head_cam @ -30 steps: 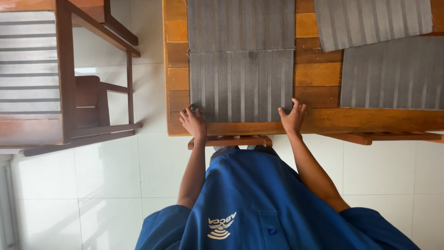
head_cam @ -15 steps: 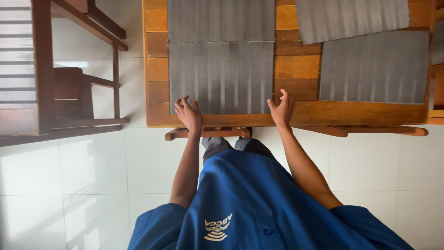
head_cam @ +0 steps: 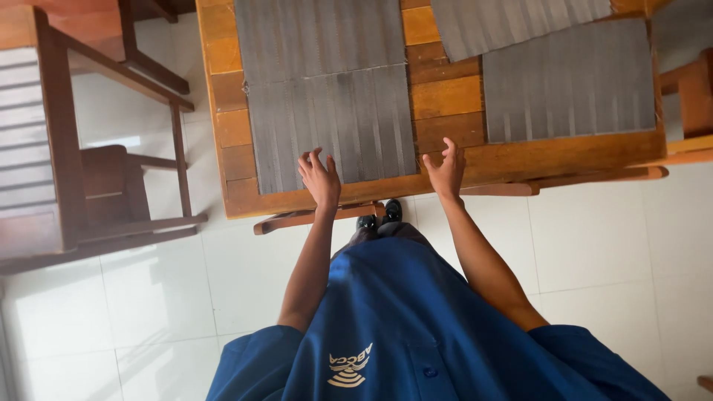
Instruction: Arranging and aligning placemats on a wooden dining table in a restaurant.
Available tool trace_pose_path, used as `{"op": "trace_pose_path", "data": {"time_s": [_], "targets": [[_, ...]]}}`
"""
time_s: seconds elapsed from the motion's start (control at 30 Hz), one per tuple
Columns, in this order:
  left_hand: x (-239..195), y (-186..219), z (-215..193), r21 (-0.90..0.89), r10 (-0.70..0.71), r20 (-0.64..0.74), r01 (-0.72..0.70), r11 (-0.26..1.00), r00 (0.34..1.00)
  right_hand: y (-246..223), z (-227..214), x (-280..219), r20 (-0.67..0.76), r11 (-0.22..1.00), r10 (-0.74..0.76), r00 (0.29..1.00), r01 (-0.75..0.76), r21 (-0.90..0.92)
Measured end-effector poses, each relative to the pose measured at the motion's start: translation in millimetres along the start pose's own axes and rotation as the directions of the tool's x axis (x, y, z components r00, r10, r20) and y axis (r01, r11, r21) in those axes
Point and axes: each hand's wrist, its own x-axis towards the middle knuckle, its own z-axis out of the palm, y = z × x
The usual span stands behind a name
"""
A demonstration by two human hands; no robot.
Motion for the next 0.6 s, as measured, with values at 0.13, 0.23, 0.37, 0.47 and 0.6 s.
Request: {"op": "trace_pose_path", "data": {"time_s": [0.13,0.23,0.37,0.47,0.6], "targets": [[-3.4,4.4,0.1,-0.022,0.04,-0.003,-0.04,0.999,0.999,-10.0,-6.5,-10.7,0.017,0.995,0.081,0.997,-0.082,0.061],[-9.4,11.7,5.1,-0.116,0.005,0.091,0.006,0.993,0.996,-7.7,-10.5,-19.2,-0.03,0.999,0.015,0.999,-0.016,-0.035],[-23.5,23.3,21.0,-0.205,0.038,0.136,-0.009,0.979,0.99,-8.8,-29.8,-28.2,-0.044,0.997,0.053,0.998,-0.05,0.065],[-30.1,37.1,41.3,-0.239,0.055,0.156,-0.017,0.971,0.986,1.1,-42.7,-24.4,-0.027,0.987,0.098,0.995,-0.094,0.133],[-53.0,64.0,54.7,-0.298,0.086,0.164,-0.034,0.954,0.983,17.0,-71.7,-23.1,-0.009,0.969,0.06,0.998,-0.056,0.241]]}}
